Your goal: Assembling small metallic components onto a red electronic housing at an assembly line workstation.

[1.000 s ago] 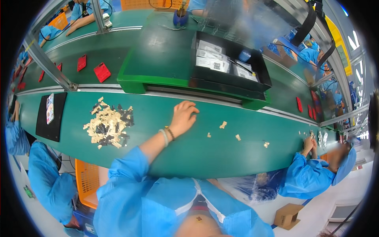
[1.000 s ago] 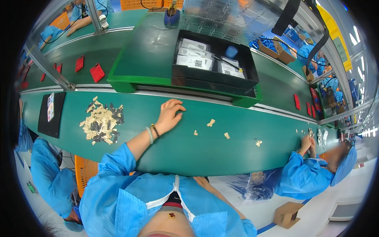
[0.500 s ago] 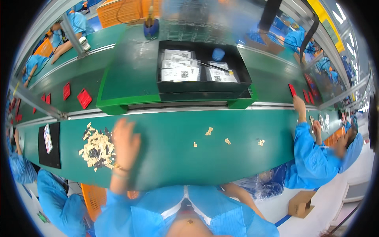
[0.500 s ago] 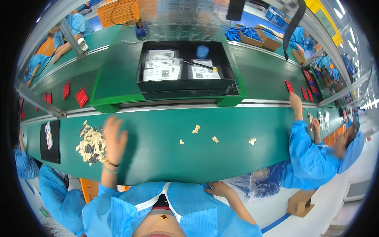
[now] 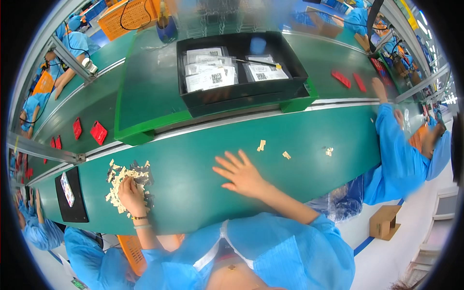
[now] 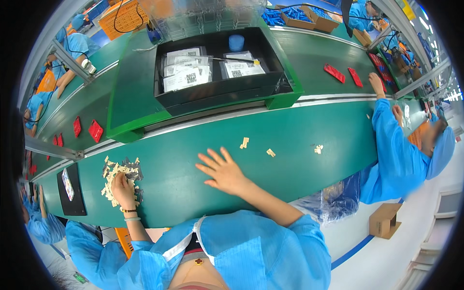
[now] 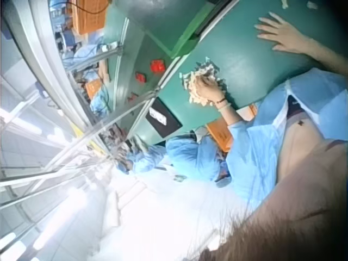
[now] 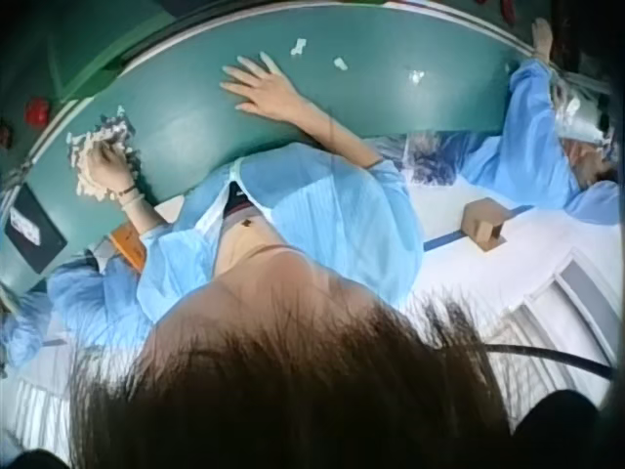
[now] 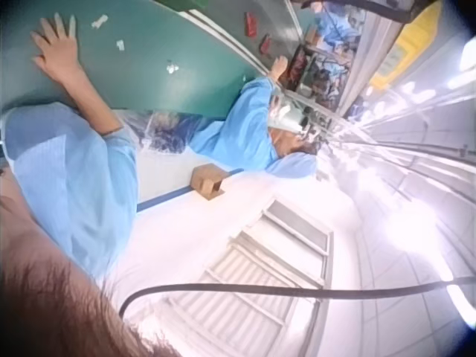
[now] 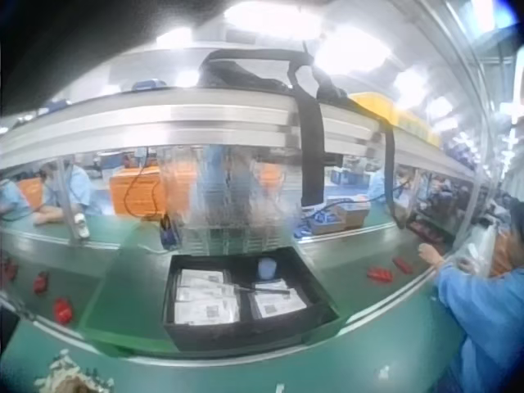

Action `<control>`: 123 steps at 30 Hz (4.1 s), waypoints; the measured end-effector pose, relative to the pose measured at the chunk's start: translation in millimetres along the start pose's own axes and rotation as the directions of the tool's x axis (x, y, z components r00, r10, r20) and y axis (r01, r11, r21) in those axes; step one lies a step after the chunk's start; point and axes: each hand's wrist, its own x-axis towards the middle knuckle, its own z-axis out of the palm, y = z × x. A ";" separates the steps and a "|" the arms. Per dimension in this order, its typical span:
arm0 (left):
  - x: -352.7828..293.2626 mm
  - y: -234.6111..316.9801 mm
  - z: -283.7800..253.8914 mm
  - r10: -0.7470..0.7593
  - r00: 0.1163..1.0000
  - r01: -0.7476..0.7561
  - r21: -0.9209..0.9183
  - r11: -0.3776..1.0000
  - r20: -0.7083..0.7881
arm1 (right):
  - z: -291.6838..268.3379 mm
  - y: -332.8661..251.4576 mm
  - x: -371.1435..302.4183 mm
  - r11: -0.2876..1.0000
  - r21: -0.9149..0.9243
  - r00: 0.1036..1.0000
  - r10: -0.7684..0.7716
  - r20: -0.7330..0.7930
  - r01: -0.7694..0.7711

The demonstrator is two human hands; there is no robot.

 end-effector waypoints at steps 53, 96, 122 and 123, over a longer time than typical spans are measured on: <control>-14.4 184.8 -1.0 -0.182 0.940 0.340 -0.755 0.560 0.288 | -157.8 481.5 -148.0 0.255 -0.197 0.317 0.630 -0.709 -0.947; 5.7 218.9 12.3 0.385 0.758 0.524 -0.843 0.122 0.527 | -31.8 -33.2 -6.4 0.966 0.232 0.987 -0.088 -0.133 0.117; -25.3 235.1 -24.9 0.674 0.715 -0.428 -0.879 0.209 -0.187 | -58.0 -19.5 0.4 0.220 0.971 0.911 0.412 -0.003 -0.096; -26.6 240.7 -26.6 0.685 0.709 -0.375 -0.912 0.166 -0.167 | -64.1 -13.3 -6.9 0.153 0.977 0.868 0.494 0.054 -0.148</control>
